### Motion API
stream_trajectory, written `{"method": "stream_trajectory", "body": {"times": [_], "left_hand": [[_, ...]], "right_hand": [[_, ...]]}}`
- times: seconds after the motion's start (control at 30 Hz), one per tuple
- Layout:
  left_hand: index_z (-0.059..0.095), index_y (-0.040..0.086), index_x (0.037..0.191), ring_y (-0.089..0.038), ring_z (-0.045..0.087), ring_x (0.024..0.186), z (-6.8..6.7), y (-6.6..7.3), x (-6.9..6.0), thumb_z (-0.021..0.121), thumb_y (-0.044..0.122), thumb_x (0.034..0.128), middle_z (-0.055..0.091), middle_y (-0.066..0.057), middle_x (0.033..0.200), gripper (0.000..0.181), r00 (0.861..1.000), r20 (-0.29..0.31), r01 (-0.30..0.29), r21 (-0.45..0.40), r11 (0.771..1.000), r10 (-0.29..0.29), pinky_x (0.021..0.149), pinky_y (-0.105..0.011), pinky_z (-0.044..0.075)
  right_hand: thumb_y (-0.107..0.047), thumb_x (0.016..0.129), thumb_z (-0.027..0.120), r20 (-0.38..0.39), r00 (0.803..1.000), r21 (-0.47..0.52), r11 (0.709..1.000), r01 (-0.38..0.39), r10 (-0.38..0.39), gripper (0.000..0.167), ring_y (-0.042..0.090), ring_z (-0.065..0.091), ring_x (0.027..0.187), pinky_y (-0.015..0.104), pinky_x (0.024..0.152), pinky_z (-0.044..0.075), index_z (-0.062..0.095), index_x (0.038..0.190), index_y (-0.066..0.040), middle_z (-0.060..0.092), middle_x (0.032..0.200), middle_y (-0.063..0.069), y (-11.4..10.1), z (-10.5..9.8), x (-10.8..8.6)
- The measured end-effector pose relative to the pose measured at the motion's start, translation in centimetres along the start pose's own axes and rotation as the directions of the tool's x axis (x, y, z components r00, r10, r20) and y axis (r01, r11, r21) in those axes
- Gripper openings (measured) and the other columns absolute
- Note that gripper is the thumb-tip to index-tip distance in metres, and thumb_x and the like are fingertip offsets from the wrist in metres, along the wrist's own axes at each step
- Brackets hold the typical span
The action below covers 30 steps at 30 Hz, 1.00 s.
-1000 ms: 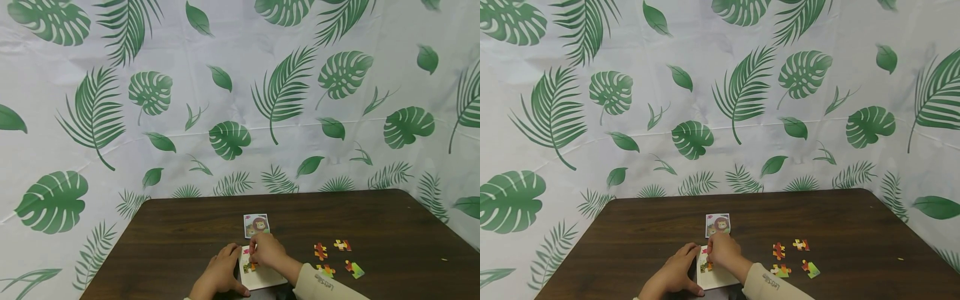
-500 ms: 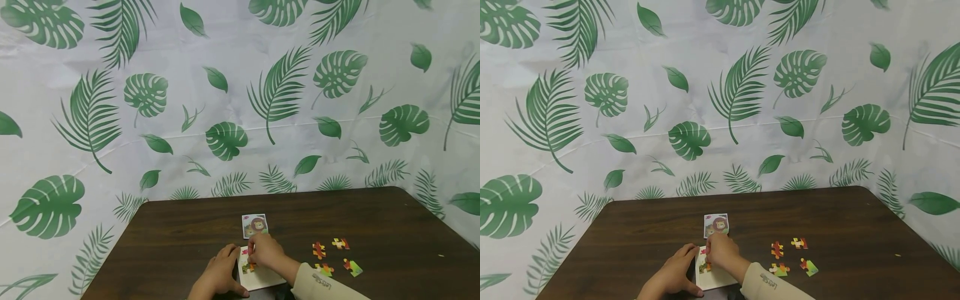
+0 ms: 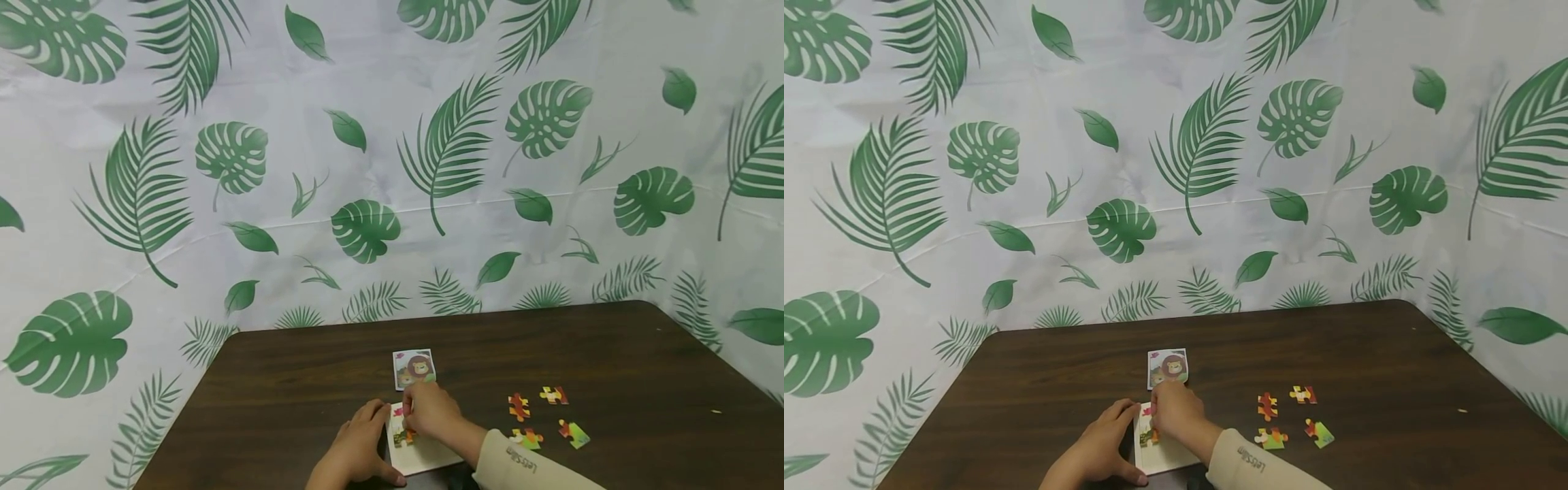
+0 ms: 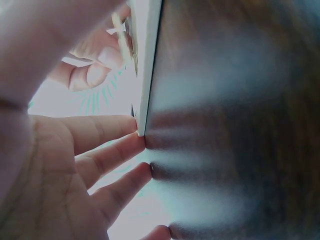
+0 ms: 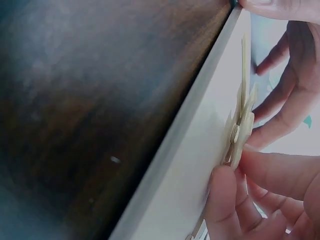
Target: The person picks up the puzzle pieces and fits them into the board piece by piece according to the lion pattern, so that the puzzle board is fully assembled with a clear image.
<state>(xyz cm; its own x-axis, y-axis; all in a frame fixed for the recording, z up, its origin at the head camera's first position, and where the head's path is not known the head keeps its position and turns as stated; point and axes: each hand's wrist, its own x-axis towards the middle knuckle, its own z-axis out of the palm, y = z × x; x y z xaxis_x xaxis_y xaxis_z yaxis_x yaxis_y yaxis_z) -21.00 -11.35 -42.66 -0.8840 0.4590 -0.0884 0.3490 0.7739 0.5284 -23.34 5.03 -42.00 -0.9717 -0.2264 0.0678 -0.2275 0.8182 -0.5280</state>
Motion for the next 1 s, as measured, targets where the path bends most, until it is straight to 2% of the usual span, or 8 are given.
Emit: {"method": "stream_trajectory", "body": {"times": [0.23,0.33,0.43,0.5,0.73,1.0], "left_hand": [[0.039,-0.001,0.136,-0.041,0.031,0.126,0.2,0.0,-0.1,0.087,0.041,0.0541,0.035,-0.02,0.137,0.104,1.0,-0.023,-0.019,0.007,1.0,0.02,0.088,-0.067,0.029],[0.039,-0.001,0.137,-0.041,0.03,0.126,0.1,0.1,-0.1,0.087,0.041,0.0543,0.035,-0.02,0.137,0.104,1.0,-0.02,-0.019,0.0,1.0,0.019,0.089,-0.067,0.029],[0.039,-0.001,0.137,-0.041,0.03,0.126,0.0,0.2,-0.1,0.087,0.041,0.0546,0.035,-0.02,0.138,0.104,1.0,-0.016,-0.016,-0.003,1.0,0.016,0.089,-0.067,0.028],[0.039,-0.001,0.137,-0.041,0.03,0.127,0.0,0.2,-0.1,0.087,0.041,0.0547,0.034,-0.02,0.138,0.104,1.0,-0.015,-0.014,-0.003,1.0,0.014,0.089,-0.067,0.028],[0.038,0.0,0.137,-0.041,0.029,0.127,0.1,0.0,-0.1,0.087,0.041,0.0545,0.034,-0.02,0.138,0.104,1.0,-0.014,-0.011,-0.002,1.0,0.011,0.09,-0.067,0.028],[0.038,0.0,0.138,-0.041,0.029,0.127,0.1,0.0,-0.1,0.087,0.042,0.0545,0.034,-0.02,0.139,0.105,1.0,-0.014,-0.009,0.008,1.0,0.009,0.09,-0.067,0.028]], "right_hand": [[-0.012,0.066,0.077,-0.018,0.999,-0.027,0.999,0.035,-0.035,0.028,0.011,0.044,0.05,0.03,0.043,0.035,0.05,0.061,-0.02,0.047,0.059,-0.007,0.4,0.1,-0.1],[-0.009,0.068,0.076,0.007,0.992,0.014,0.992,0.123,-0.123,0.026,0.008,0.043,0.049,0.026,0.043,0.035,0.052,0.064,-0.019,0.047,0.058,-0.009,0.8,-0.2,-0.1],[-0.007,0.068,0.077,0.053,0.973,0.054,0.973,0.224,-0.227,0.025,0.004,0.043,0.05,0.022,0.045,0.037,0.055,0.066,-0.018,0.047,0.058,-0.011,1.2,-0.6,-0.2],[-0.006,0.065,0.079,0.076,0.961,0.063,0.964,0.26,-0.264,0.025,0.003,0.043,0.052,0.021,0.047,0.038,0.056,0.066,-0.017,0.048,0.059,-0.012,1.4,-0.7,-0.3],[-0.005,0.064,0.079,0.105,0.957,0.037,0.962,0.269,-0.271,0.025,0.002,0.043,0.051,0.021,0.046,0.037,0.058,0.062,-0.018,0.047,0.056,-0.013,1.4,-0.3,-0.4],[-0.003,0.063,0.077,0.04,0.962,-0.03,0.962,0.271,-0.27,0.025,0.003,0.043,0.048,0.021,0.046,0.038,0.058,0.056,-0.018,0.047,0.053,-0.014,0.9,0.3,-0.2]]}}
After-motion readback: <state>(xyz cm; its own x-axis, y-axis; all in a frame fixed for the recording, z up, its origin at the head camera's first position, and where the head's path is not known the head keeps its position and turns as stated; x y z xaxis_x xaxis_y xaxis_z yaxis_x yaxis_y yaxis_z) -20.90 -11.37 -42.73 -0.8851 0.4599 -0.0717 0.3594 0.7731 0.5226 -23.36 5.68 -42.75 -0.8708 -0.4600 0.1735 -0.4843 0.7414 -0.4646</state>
